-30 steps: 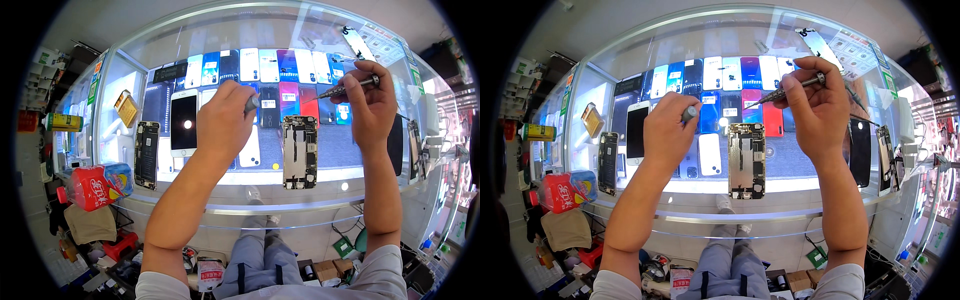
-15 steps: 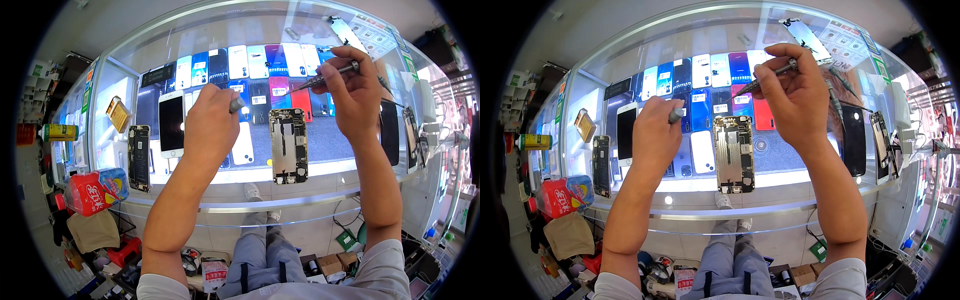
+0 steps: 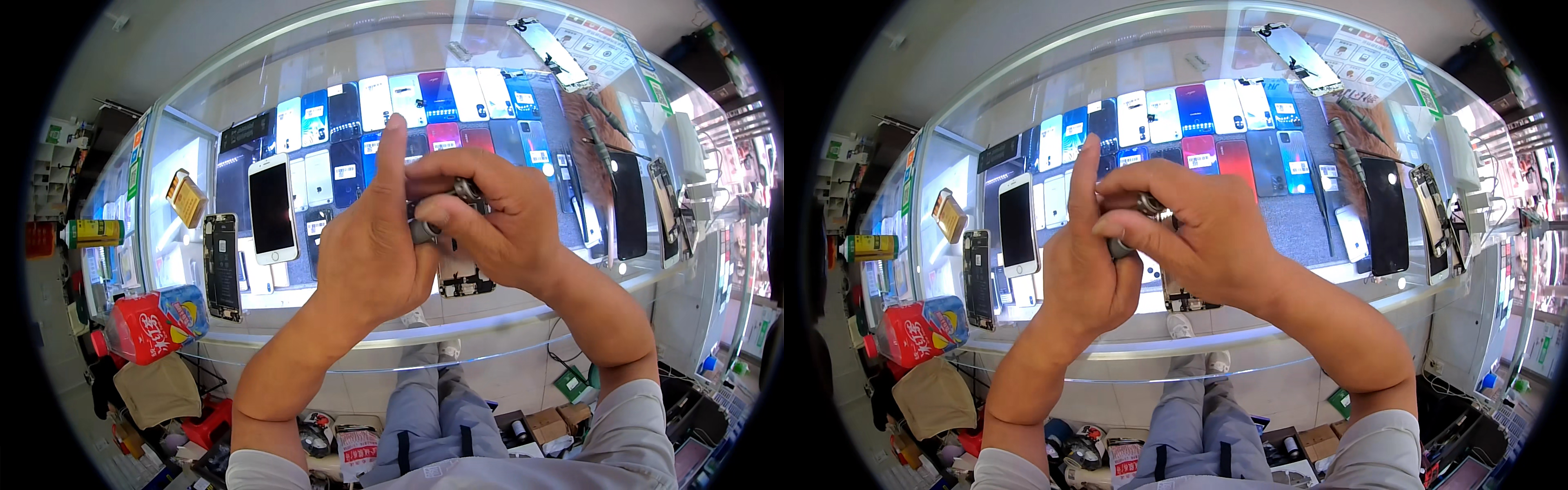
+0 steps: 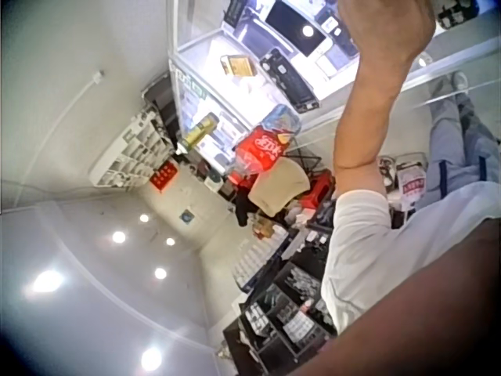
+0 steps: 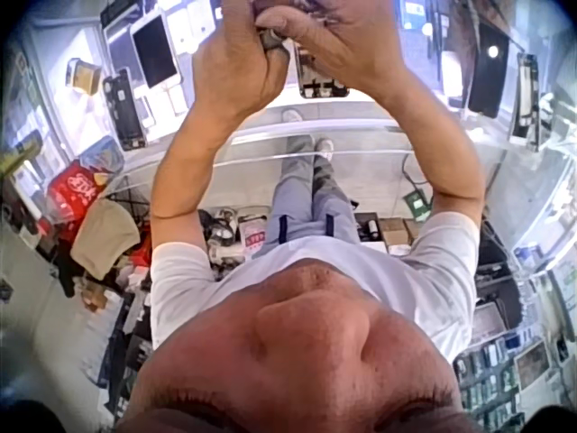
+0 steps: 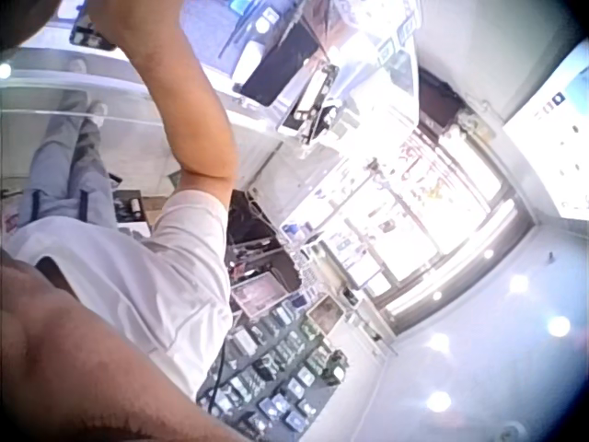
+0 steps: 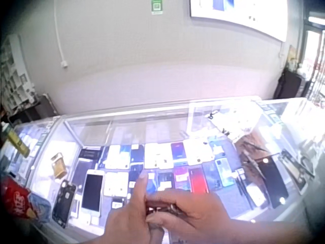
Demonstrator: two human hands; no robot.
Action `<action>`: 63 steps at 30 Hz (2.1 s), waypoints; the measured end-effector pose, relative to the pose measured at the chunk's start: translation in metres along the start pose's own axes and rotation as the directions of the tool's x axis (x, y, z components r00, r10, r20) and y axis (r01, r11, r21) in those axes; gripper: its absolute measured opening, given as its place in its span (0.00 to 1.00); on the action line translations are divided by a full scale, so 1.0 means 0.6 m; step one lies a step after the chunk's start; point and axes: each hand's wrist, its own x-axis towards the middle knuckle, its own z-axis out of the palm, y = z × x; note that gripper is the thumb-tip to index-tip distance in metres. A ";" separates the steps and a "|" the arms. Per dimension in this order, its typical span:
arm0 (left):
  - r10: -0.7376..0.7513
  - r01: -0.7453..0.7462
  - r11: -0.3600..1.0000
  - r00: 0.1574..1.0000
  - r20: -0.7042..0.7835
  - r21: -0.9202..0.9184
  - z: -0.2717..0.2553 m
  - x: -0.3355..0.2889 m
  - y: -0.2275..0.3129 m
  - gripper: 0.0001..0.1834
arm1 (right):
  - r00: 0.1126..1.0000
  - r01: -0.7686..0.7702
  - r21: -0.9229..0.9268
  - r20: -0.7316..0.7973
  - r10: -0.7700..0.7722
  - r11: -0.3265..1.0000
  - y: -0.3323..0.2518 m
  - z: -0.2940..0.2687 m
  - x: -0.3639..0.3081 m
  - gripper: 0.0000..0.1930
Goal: The person uses a screwdriver to remove screws from a disassembled smartphone chassis held over a glass counter. They then use tweezers to carefully lift and remove small internal components from the device.
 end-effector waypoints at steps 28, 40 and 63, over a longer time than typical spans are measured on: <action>0.270 -0.284 0.955 0.951 0.153 0.084 0.017 -0.014 0.013 0.22 | 0.931 -0.225 0.042 -0.285 0.228 0.973 0.006 -0.093 0.032 0.14; 0.301 -0.345 0.920 0.927 0.225 0.188 0.034 -0.028 0.022 0.22 | 0.973 0.094 -0.436 -0.150 -0.175 0.895 0.069 -0.065 0.007 0.08; 0.308 -0.357 0.908 0.924 0.226 0.221 0.037 -0.029 0.023 0.23 | 0.945 0.221 -0.511 -0.099 -0.313 0.831 0.074 -0.065 0.013 0.10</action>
